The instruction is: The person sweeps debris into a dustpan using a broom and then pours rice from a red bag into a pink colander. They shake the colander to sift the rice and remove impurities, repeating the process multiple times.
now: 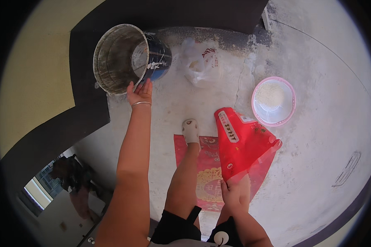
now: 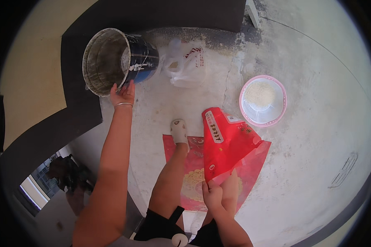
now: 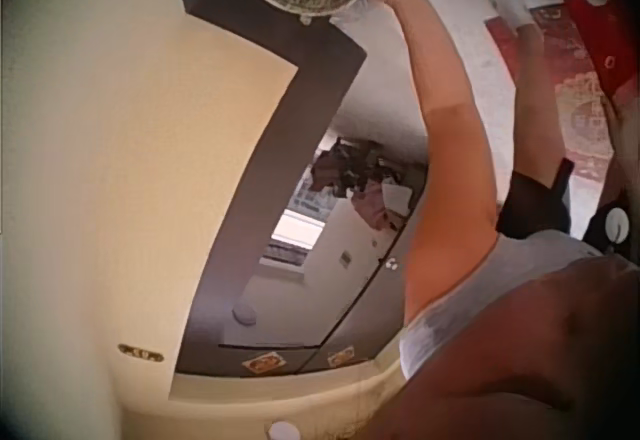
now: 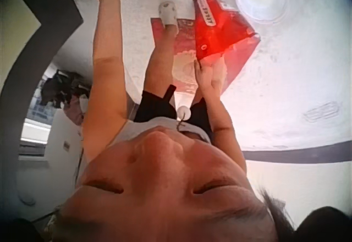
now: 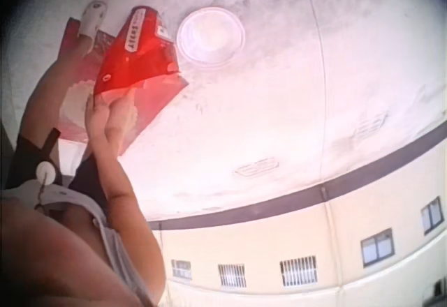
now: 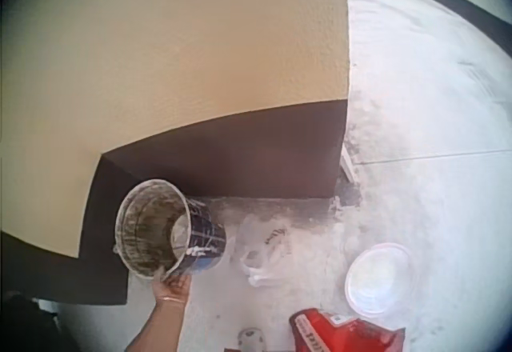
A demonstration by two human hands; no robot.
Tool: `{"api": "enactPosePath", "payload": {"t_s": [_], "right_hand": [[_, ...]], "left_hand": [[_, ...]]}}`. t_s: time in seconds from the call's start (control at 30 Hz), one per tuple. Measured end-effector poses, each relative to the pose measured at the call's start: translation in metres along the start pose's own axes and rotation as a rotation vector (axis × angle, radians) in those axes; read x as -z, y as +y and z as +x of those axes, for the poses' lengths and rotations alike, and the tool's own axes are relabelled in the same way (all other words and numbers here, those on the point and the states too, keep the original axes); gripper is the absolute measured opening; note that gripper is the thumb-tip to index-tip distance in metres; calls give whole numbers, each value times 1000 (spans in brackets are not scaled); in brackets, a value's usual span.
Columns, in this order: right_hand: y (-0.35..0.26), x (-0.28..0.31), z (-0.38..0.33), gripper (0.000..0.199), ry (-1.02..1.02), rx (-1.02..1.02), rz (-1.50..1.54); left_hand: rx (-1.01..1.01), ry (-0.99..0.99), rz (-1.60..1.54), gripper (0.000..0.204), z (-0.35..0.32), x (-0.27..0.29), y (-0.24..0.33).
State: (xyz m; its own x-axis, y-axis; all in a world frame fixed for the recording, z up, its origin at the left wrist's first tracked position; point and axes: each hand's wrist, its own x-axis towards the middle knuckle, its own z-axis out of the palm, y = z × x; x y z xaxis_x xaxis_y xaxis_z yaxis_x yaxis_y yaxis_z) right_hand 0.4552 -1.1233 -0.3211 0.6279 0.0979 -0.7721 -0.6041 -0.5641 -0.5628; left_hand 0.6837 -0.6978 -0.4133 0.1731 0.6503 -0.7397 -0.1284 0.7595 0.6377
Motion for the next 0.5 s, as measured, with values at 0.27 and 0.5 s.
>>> {"api": "enactPosePath", "payload": {"t_s": [0.27,0.5], "right_hand": [[3,86,4,17,247,-127,449],[-1,169,-59,13,477,-404,670]], "left_hand": [[47,23,176,42,99,25,85],[162,44,534,48,7,103,183]]}}
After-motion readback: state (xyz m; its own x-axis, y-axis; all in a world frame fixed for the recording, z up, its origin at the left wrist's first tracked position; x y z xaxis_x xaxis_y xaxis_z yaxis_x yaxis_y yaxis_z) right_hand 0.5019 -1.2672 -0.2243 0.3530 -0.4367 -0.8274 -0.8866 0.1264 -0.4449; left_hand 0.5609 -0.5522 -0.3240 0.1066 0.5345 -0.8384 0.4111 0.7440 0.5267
